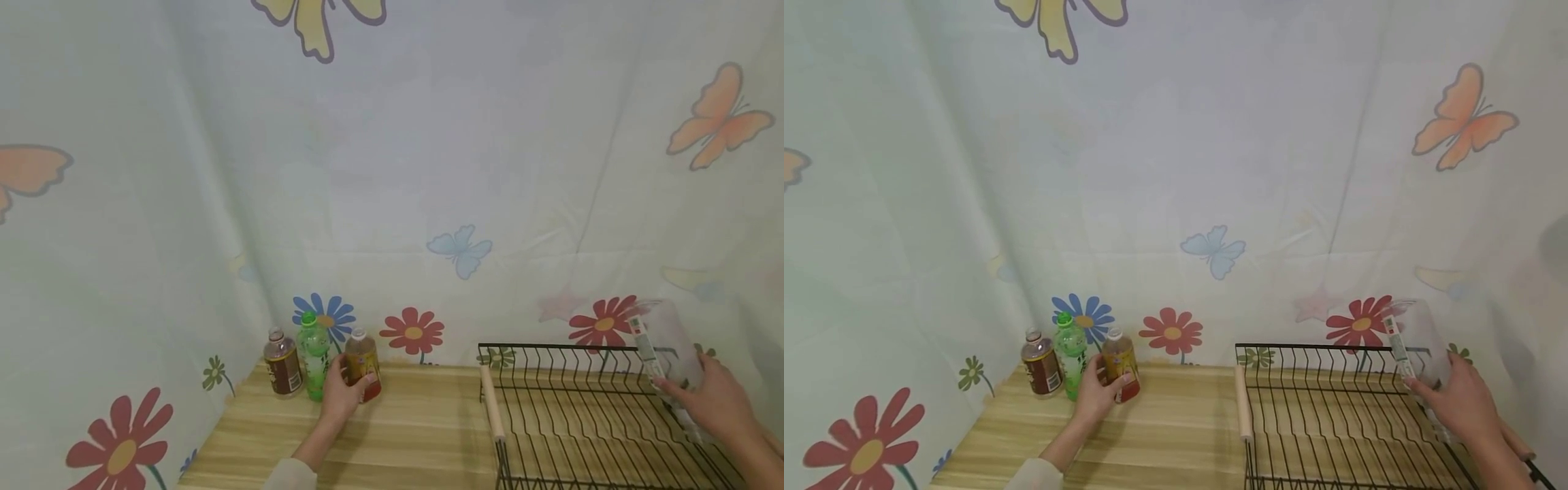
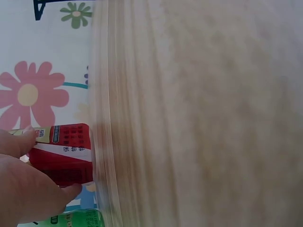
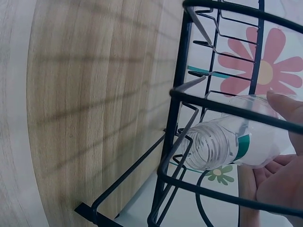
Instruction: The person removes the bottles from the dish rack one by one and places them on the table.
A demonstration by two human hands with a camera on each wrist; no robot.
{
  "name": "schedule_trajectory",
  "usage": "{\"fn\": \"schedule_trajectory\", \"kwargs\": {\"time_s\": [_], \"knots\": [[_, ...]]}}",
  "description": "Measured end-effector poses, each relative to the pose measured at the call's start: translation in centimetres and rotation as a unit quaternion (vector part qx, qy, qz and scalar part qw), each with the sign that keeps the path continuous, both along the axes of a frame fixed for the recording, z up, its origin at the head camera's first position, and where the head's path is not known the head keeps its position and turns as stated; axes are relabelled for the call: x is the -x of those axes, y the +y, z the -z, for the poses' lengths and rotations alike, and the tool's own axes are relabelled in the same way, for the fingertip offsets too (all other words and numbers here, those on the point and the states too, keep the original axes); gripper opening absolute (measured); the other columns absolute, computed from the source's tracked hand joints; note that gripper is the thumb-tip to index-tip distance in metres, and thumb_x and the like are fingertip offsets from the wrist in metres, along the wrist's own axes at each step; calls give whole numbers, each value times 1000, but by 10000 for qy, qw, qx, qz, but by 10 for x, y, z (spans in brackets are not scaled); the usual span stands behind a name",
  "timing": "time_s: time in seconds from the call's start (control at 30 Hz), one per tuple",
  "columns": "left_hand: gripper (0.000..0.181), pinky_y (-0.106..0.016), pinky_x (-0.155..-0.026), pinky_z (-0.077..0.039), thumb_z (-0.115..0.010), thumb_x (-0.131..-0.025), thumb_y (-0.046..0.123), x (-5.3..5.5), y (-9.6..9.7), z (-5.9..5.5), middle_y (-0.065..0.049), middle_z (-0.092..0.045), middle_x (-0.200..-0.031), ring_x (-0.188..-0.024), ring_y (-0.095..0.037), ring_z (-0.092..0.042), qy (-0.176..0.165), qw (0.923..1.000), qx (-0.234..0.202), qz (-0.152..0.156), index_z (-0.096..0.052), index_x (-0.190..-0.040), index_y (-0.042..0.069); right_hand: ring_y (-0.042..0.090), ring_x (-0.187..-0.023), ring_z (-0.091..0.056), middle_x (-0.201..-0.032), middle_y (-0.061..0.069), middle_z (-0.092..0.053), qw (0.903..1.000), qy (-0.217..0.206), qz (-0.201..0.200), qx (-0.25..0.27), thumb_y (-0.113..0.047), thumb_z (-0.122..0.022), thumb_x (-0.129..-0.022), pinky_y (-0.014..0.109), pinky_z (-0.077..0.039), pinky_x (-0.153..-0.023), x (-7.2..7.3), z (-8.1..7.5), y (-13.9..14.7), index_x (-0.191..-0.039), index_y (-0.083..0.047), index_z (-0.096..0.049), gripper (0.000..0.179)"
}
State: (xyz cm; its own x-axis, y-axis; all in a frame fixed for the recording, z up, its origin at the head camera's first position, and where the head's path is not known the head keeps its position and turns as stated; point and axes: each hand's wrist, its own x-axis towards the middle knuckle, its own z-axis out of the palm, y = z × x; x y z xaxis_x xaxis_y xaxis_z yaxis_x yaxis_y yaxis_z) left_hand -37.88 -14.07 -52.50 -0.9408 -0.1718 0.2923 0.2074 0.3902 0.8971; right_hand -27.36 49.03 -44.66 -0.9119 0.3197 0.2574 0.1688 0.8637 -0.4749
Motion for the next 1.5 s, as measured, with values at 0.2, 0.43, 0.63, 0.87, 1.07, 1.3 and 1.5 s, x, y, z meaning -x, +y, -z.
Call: {"fn": "schedule_trajectory", "kwargs": {"time_s": [0.2,0.43,0.63,0.87,1.07,1.3,1.5], "knots": [[75,-61,-111,-48,-84,-93,17,0,-1,1,-28,-51,-149,-136,-50,-53,-146,9999,-22,-53,-43,-152,-3,69,-108,-48,-125,54,-37,9999,-95,31,60,-48,-72,-100,72,-51,-78,0,1,-1,-148,31,-15,109],[75,-61,-110,-48,-83,-94,16,-1,0,0,-29,-49,-150,-136,-51,-52,-212,9997,93,54,-41,-153,-4,66,-103,-50,-120,54,-39,10000,13,-36,-15,-43,-73,-100,69,-52,-74,0,2,-1,-146,33,-18,104],[75,-63,-113,-45,-79,-97,16,1,1,-1,-31,-46,-153,-139,-52,-49,-316,9991,205,212,-36,-156,-4,66,-102,-50,-120,53,-40,9999,52,-86,-94,-43,-73,-100,69,-52,-73,0,0,-1,-145,33,-19,104],[75,-62,-114,-44,-77,-99,14,1,-2,-3,-33,-42,-155,-141,-54,-46,-296,9986,243,376,-33,-156,-6,62,-96,-53,-115,51,-43,9997,135,-174,-91,-41,-75,-98,63,-54,-65,1,-3,-2,-142,33,-26,99],[75,-61,-112,-46,-78,-98,12,-1,-2,-2,-34,-43,-153,-140,-54,-47,-281,9983,257,445,-34,-155,-8,63,-97,-52,-115,51,-43,9999,73,-70,-13,-38,-76,-96,65,-54,-66,1,-1,-2,-141,33,-26,97],[76,-62,-113,-45,-79,-97,14,1,-2,1,-33,-43,-154,-140,-54,-47,-285,9984,279,395,-35,-156,-5,60,-92,-54,-111,50,-46,9995,225,-93,-175,-39,-78,-95,62,-53,-63,0,1,-2,-137,33,-31,96],[77,-60,-112,-47,-80,-96,13,3,-5,1,-33,-45,-154,-139,-52,-49,-361,9980,324,393,-35,-156,-5,60,-93,-53,-112,50,-45,9990,316,-33,-324,-37,-80,-94,63,-51,-66,1,2,-5,-137,32,-32,94]]}}
